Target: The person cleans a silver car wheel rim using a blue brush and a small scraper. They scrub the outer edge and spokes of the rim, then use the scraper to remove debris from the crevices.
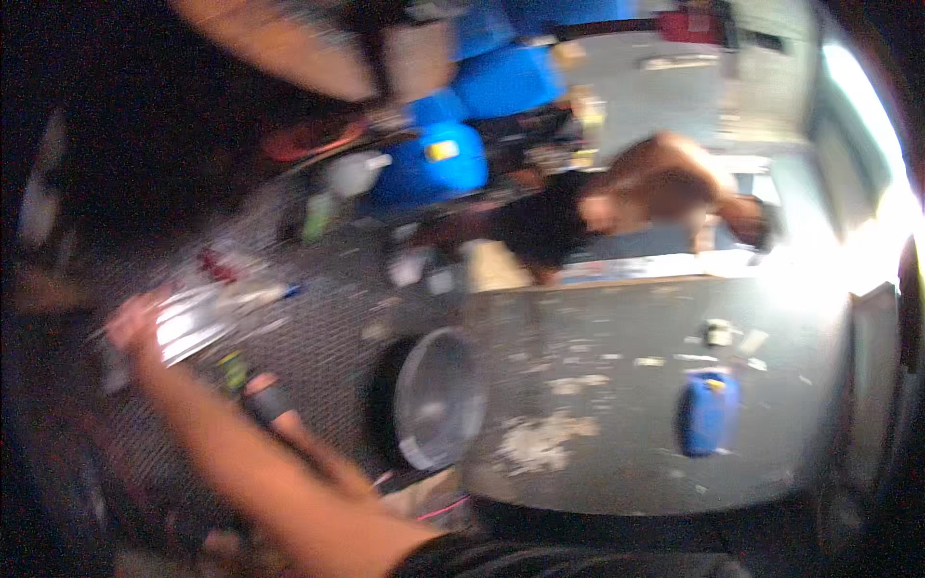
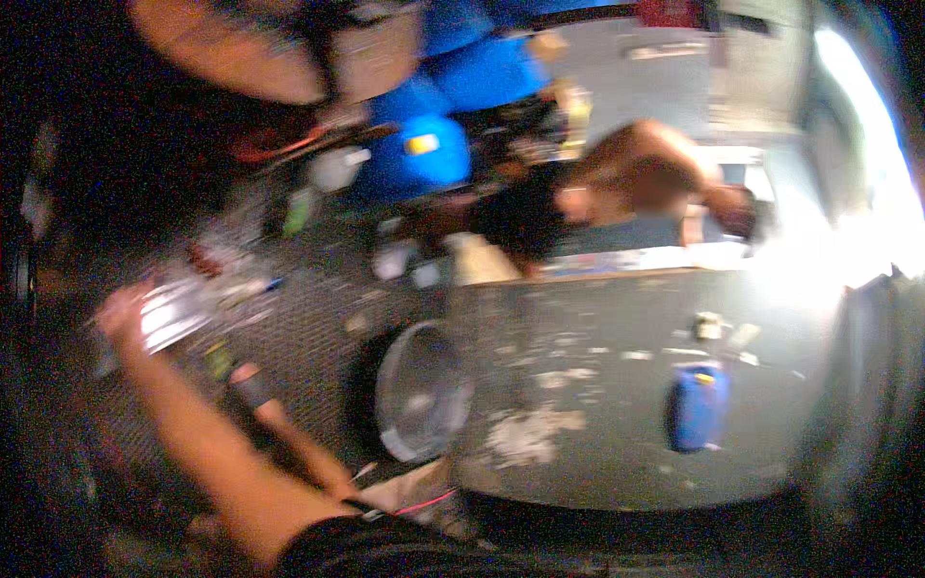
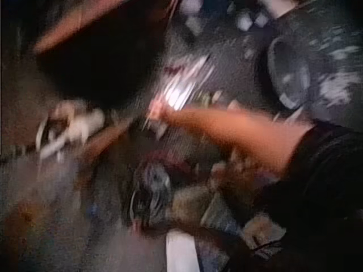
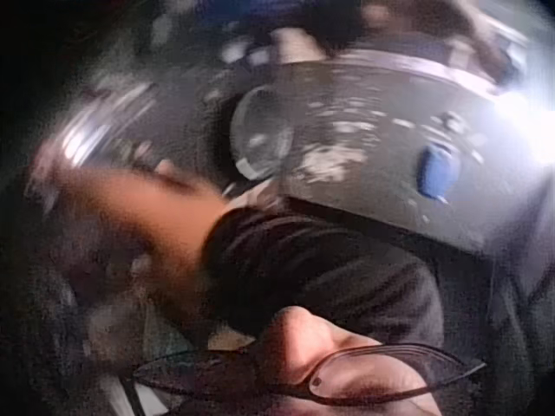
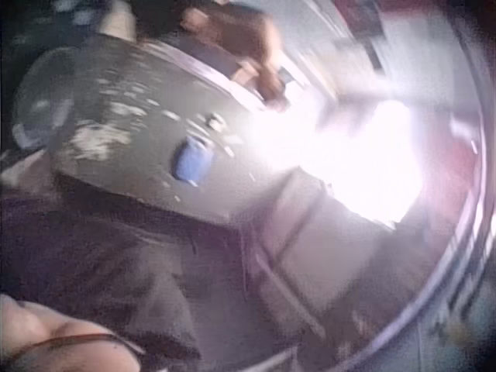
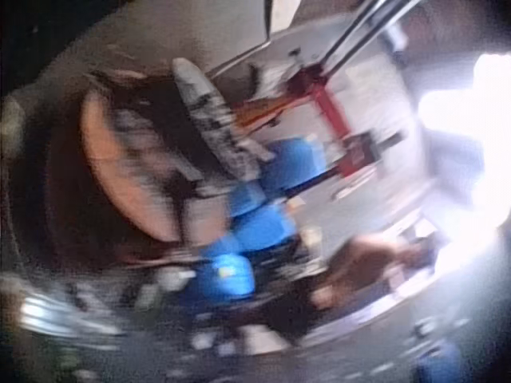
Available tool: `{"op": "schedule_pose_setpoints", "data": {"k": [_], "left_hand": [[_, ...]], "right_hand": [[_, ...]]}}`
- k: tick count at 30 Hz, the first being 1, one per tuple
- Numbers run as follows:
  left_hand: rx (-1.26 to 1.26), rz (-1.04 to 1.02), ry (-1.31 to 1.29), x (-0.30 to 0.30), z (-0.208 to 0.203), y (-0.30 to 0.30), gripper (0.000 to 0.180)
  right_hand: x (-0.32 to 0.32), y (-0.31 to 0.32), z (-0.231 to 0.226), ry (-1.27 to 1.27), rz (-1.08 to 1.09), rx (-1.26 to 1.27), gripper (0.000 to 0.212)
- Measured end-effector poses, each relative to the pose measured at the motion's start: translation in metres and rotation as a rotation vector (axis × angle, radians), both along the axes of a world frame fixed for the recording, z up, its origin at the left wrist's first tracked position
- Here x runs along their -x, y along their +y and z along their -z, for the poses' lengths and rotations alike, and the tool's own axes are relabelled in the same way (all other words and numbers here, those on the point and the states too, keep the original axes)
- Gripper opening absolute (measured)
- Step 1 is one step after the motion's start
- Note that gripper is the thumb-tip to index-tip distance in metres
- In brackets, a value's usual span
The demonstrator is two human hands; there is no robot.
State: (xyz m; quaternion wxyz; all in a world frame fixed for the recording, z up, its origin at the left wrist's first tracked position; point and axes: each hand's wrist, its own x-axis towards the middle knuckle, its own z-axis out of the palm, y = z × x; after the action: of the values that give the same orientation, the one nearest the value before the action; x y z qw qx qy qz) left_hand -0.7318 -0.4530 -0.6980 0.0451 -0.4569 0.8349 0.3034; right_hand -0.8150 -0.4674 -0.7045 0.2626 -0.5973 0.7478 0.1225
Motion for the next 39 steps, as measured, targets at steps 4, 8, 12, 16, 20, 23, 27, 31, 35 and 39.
{"op": "schedule_pose_setpoints", "data": {"k": [4, 8, 12, 16, 20, 23, 27, 31, 35, 39], "left_hand": [[0.407, -0.366, 0.133, -0.193, -0.171, -0.023, 0.041], [0.791, -0.464, 0.323, -0.207, -0.253, -0.02, 0.039], [0.95, -0.523, 0.37, -0.193, -0.258, -0.015, 0.041], [0.975, -0.803, 0.406, -0.202, -0.233, 0.011, 0.046], [0.579, -1.291, 0.71, -0.211, -0.24, 0.018, 0.046], [0.976, -0.526, 0.284, -0.211, -0.29, -0.011, 0.044], [0.675, -0.227, 0.363, -0.211, -0.286, -0.045, 0.028], [0.712, -0.446, 0.282, -0.188, -0.281, -0.043, 0.023], [0.312, -1.276, 0.951, -0.187, -0.243, 0.006, 0.022], [-0.314, -1.474, 1.052, -0.156, -0.155, 0.027, 0.035]], "right_hand": [[0.013, -0.001, -0.031, -0.013, -0.11, -0.18, 0.121], [0.072, 0.031, -0.066, -0.046, -0.067, -0.022, 0.127], [0.09, 0.04, -0.061, -0.028, -0.111, -0.004, 0.124], [0.097, 0.039, -0.071, -0.146, -0.146, 0.024, 0.12], [0.112, 0.034, -0.077, -0.393, -0.148, 0.243, 0.109], [0.139, 0.061, -0.05, -0.232, -0.142, 0.376, 0.106], [0.117, 0.088, -0.058, -0.221, 0.048, 0.469, 0.115], [0.121, 0.091, -0.052, -0.145, 0.068, 0.462, 0.114], [0.128, 0.099, -0.05, -0.085, 0.086, 0.456, 0.117], [0.115, 0.091, -0.05, -0.083, 0.084, 0.406, 0.117]]}}
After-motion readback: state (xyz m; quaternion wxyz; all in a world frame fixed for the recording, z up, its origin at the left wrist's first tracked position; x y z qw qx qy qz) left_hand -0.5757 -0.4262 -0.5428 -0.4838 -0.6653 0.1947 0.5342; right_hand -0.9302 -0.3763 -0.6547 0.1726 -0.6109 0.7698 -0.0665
